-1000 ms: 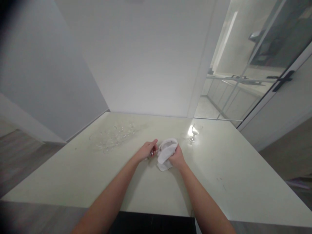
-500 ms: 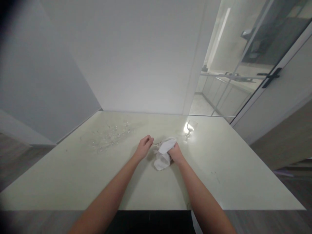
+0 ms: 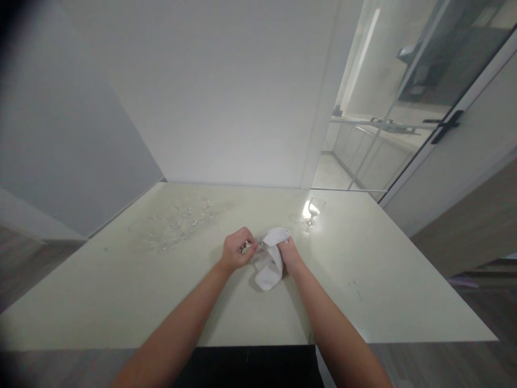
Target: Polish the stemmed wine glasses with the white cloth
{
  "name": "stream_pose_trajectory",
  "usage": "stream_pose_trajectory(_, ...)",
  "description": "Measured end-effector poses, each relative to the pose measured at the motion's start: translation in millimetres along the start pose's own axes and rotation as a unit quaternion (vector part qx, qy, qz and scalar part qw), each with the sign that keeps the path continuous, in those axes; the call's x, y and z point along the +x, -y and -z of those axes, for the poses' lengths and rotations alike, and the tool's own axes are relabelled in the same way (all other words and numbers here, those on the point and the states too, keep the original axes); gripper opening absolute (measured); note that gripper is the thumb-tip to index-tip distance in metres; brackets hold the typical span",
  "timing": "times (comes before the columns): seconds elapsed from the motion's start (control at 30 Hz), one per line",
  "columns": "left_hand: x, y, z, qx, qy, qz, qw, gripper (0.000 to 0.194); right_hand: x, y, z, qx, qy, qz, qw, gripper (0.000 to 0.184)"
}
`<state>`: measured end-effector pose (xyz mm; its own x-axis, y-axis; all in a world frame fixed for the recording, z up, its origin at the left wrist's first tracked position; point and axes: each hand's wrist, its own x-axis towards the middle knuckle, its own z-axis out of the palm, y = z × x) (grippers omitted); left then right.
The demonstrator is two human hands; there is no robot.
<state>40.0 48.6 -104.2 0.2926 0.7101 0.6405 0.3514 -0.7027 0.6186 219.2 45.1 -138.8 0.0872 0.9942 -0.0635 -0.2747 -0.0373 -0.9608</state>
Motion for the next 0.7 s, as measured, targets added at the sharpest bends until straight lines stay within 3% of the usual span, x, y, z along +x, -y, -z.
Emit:
stream_pose_trajectory(0.07,1.3,3.0,-0.8,0.014,-0.027,0.038,0.999,0.036,-2.0,4.6,1.7,-0.062,0.034,0.055,0.996,0.034)
stream_pose_trajectory(0.2,9.7,16.4,-3.5,-0.035,-0.074,0.212,0.974,0.051,-9.9,16.7,0.1,-0.209,0.125,0.185,0.952,0.038)
stream_pose_trajectory(0.27,13.2,22.4,-3.4,-0.079,-0.095,0.281,0.952,0.055,-14.3,19.3,-4.6,-0.250,0.133,0.233,0.931,0.045)
stream_pose_trajectory(0.33,14.1,24.6,-1.7,-0.117,-0.120,0.304,0.938,0.057,-16.6,17.8,-9.5,-0.251,0.127,0.249,0.927,0.049)
stream_pose_trajectory(0.4,12.1,22.3,1.3,-0.141,-0.145,0.277,0.939,0.052,-15.7,12.5,-12.2,-0.224,0.102,0.230,0.942,0.047)
stream_pose_trajectory(0.47,8.1,17.1,4.5,-0.122,-0.149,0.198,0.961,0.043,-12.4,5.1,-11.4,-0.172,0.068,0.185,0.965,0.039)
stream_pose_trajectory(0.6,2.3,8.8,6.5,-0.028,-0.086,0.031,0.995,0.030,-6.3,-5.0,-4.1,-0.078,0.016,0.074,0.994,0.035)
stream_pose_trajectory(0.7,4.1,10.7,2.4,-0.007,-0.065,0.064,0.996,0.030,-7.4,-2.3,-1.8,-0.099,-0.002,0.083,0.992,0.039)
